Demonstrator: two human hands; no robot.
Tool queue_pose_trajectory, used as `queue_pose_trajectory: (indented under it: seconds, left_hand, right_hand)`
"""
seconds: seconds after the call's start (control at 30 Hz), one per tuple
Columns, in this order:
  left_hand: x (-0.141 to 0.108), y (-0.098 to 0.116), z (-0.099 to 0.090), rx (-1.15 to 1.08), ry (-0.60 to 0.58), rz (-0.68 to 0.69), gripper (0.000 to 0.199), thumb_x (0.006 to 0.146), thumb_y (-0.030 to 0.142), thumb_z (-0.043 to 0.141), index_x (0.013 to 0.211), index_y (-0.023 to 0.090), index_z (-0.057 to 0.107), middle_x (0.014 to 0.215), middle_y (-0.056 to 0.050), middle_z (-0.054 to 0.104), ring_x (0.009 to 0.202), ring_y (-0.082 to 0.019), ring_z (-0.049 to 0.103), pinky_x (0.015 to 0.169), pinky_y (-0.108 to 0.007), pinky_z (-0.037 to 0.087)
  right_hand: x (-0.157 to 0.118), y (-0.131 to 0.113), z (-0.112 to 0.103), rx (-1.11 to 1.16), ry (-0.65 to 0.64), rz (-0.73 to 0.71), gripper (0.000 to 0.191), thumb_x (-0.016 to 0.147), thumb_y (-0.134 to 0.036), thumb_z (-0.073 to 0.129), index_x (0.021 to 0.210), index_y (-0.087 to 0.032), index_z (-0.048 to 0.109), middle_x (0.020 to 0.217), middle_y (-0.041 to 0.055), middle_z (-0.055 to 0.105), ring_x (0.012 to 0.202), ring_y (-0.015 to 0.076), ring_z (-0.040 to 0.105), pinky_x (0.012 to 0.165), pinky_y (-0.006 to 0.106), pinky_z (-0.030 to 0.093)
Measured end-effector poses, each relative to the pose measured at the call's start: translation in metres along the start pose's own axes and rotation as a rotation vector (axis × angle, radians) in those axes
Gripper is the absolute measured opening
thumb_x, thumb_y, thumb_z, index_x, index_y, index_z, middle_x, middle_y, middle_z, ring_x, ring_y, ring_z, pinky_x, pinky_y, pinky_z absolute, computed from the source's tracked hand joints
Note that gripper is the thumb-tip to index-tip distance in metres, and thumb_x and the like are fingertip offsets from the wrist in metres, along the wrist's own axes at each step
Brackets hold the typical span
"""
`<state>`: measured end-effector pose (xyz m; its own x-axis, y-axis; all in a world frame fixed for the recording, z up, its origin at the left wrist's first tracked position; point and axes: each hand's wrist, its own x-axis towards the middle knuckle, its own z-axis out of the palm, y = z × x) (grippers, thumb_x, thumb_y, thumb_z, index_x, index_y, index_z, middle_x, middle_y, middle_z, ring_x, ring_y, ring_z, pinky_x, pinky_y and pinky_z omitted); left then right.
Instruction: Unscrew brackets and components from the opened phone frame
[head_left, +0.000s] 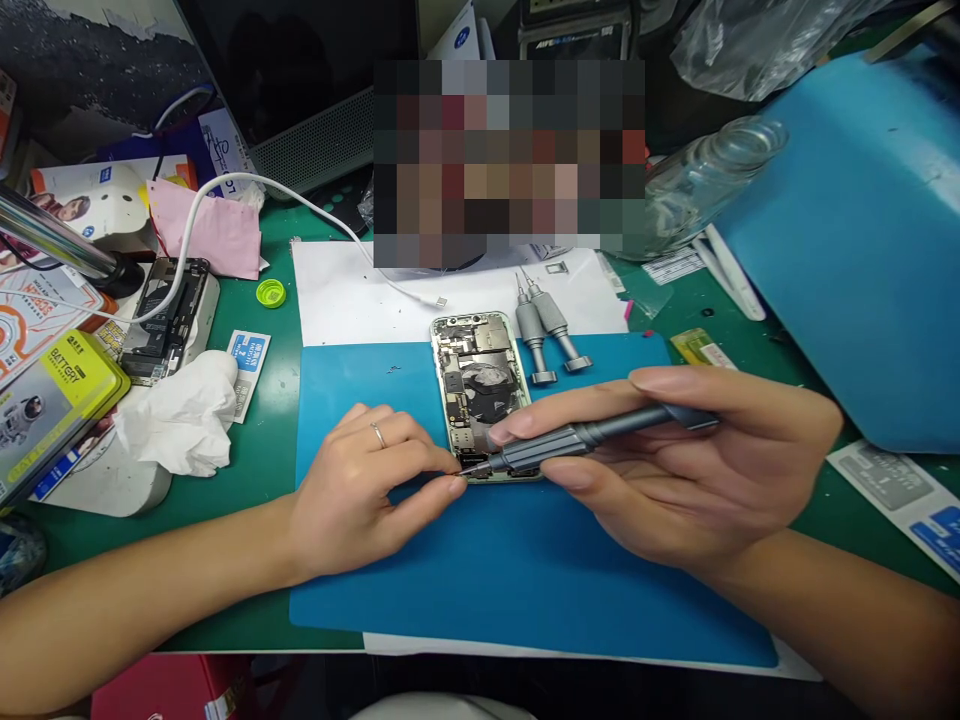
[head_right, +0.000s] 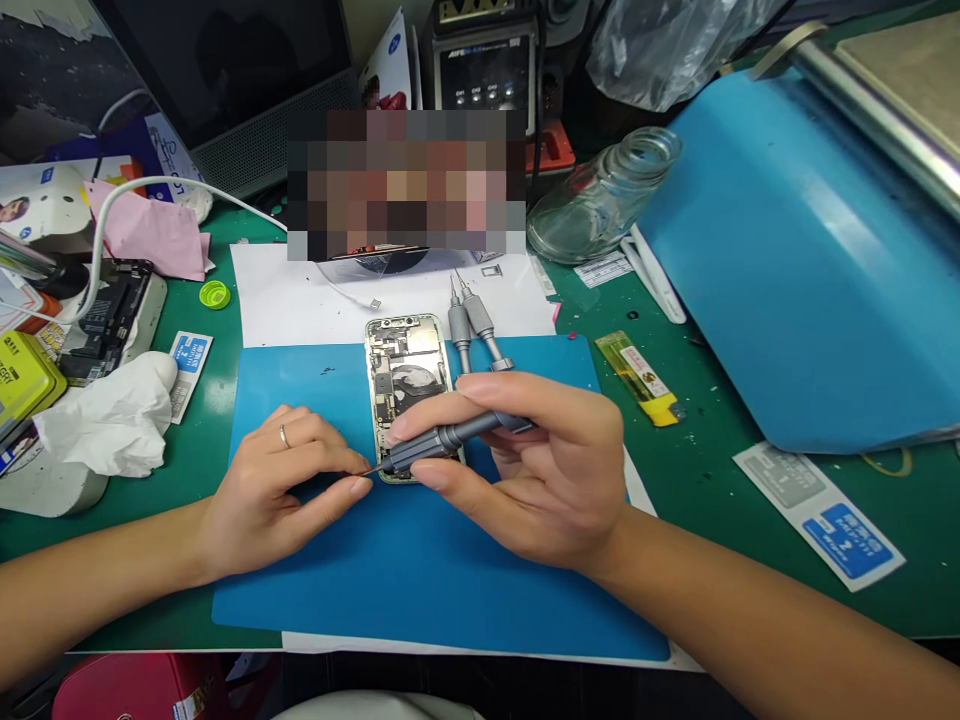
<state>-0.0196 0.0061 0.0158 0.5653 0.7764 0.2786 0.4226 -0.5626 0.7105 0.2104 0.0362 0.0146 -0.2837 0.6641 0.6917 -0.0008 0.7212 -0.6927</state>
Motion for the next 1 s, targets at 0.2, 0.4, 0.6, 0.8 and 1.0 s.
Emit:
queue_pose_trajectory:
  seconds: [0.2, 0.4, 0.6, 0.8, 1.0]
  left_hand:
    - [-0.0003, 0.0001, -0.0003, 0.002, -0.001, -0.001, 0.011, 0.098, 0.024, 0.063, 0.094, 0.018, 0.071, 0.087, -0.002, 0.074, 0.075, -0.014, 0.062, 0.072, -0.031, 0.038]
    - [-0.0004, -0.0002, 0.0001, 0.001, 0.002, 0.004, 0.012, 0.098, 0.025, 0.062, 0.094, 0.018, 0.071, 0.087, -0.002, 0.074, 0.074, -0.013, 0.061, 0.071, -0.032, 0.038]
    - [0.0002, 0.0002, -0.0004, 0.004, -0.001, 0.003, 0.013, 0.099, 0.026, 0.062, 0.094, 0.018, 0.071, 0.086, -0.002, 0.074, 0.074, -0.013, 0.062, 0.071, -0.032, 0.039]
    - [0.0002, -0.0003, 0.0002, 0.014, -0.004, 0.002, 0.012, 0.098, 0.026, 0.062, 0.094, 0.018, 0.07, 0.086, -0.002, 0.073, 0.074, -0.013, 0.063, 0.072, -0.031, 0.039]
    - [-0.0004, -0.0011, 0.001, 0.02, 0.002, 0.0, 0.012, 0.098, 0.028, 0.063, 0.097, 0.018, 0.07, 0.086, -0.001, 0.073, 0.075, -0.013, 0.063, 0.071, -0.032, 0.039]
  right_hand:
    - [-0.0004, 0.0005, -0.0017, -0.018, -0.036, -0.013, 0.079, 0.073, 0.0, 0.076, 0.143, -0.028, 0.054, 0.102, 0.002, 0.079, 0.07, 0.023, 0.078, 0.049, 0.032, 0.067]
    - [0.0011, 0.0005, -0.0007, 0.003, -0.032, -0.049, 0.077, 0.072, 0.001, 0.077, 0.142, -0.024, 0.055, 0.102, 0.0047, 0.079, 0.072, 0.0218, 0.079, 0.052, 0.029, 0.068]
    - [-0.0014, 0.001, -0.0002, -0.01, -0.025, -0.028, 0.078, 0.073, -0.001, 0.077, 0.143, -0.026, 0.053, 0.103, 0.0045, 0.079, 0.071, 0.0232, 0.078, 0.049, 0.031, 0.067]
    - [0.0015, 0.0011, 0.0001, 0.007, -0.008, -0.063, 0.077, 0.071, 0.003, 0.078, 0.14, -0.022, 0.056, 0.1, 0.0066, 0.08, 0.072, 0.0214, 0.079, 0.054, 0.027, 0.067]
    - [0.0034, 0.0034, -0.0006, -0.04, 0.0, -0.075, 0.078, 0.07, -0.004, 0.083, 0.14, -0.026, 0.056, 0.099, 0.0035, 0.08, 0.067, 0.0201, 0.078, 0.052, 0.026, 0.066]
